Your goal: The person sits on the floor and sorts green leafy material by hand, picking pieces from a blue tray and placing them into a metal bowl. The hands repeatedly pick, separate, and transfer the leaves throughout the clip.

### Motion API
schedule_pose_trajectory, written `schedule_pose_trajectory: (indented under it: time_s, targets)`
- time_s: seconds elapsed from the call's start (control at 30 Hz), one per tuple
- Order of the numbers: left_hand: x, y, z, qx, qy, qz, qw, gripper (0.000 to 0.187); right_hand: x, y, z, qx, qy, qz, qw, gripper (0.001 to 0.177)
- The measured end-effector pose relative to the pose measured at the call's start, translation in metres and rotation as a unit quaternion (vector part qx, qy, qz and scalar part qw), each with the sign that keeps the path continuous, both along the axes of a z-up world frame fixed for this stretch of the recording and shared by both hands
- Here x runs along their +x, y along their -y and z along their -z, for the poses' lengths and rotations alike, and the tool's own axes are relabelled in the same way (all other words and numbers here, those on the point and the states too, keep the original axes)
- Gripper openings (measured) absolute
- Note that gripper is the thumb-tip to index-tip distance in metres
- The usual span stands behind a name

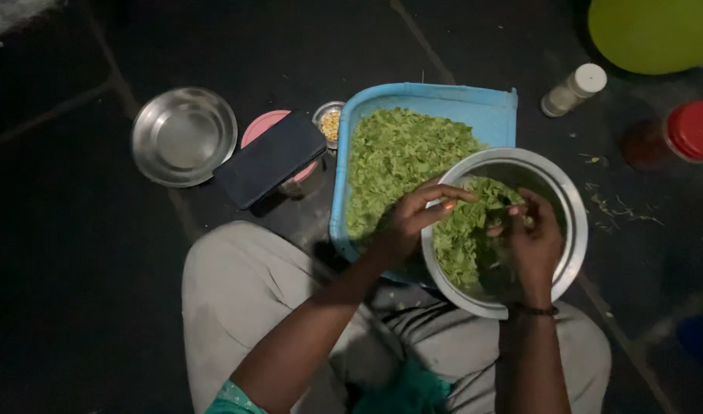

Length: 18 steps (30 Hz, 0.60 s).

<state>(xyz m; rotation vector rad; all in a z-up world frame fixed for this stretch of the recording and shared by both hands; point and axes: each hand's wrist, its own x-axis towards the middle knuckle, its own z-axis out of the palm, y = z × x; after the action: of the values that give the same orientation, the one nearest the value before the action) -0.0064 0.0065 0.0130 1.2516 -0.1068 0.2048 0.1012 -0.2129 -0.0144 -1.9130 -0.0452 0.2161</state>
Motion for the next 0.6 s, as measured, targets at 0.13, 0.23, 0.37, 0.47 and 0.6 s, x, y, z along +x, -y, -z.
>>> schedule_pose_trajectory:
  time_s: [0.13, 0.23, 0.37, 0.47, 0.6]
  targets:
    - [-0.003, -0.001, -0.007, -0.013, -0.011, 0.003, 1.000, 0.034, 0.021, 0.029, 0.008, -0.027, 0.274, 0.007, 0.961, 0.014]
    - [-0.005, -0.003, -0.005, 0.013, -0.006, -0.005, 1.000, 0.036, 0.032, 0.057, 0.005, -0.124, 0.430, 0.032, 0.894, 0.025]
    - [-0.002, -0.003, 0.005, 0.011, 0.004, -0.015, 1.000, 0.038, 0.036, 0.084, 0.005, -0.237, 0.197, -0.014, 0.951, 0.051]
    - [0.001, -0.001, 0.012, -0.012, 0.004, -0.016, 1.000, 0.040, 0.039, 0.089, 0.010, -0.223, -0.036, -0.039, 0.973, 0.052]
    - [-0.009, 0.000, 0.017, 0.014, 0.023, -0.035, 0.999, 0.044, 0.037, 0.088, 0.003, -0.247, -0.049, -0.033, 0.967, 0.042]
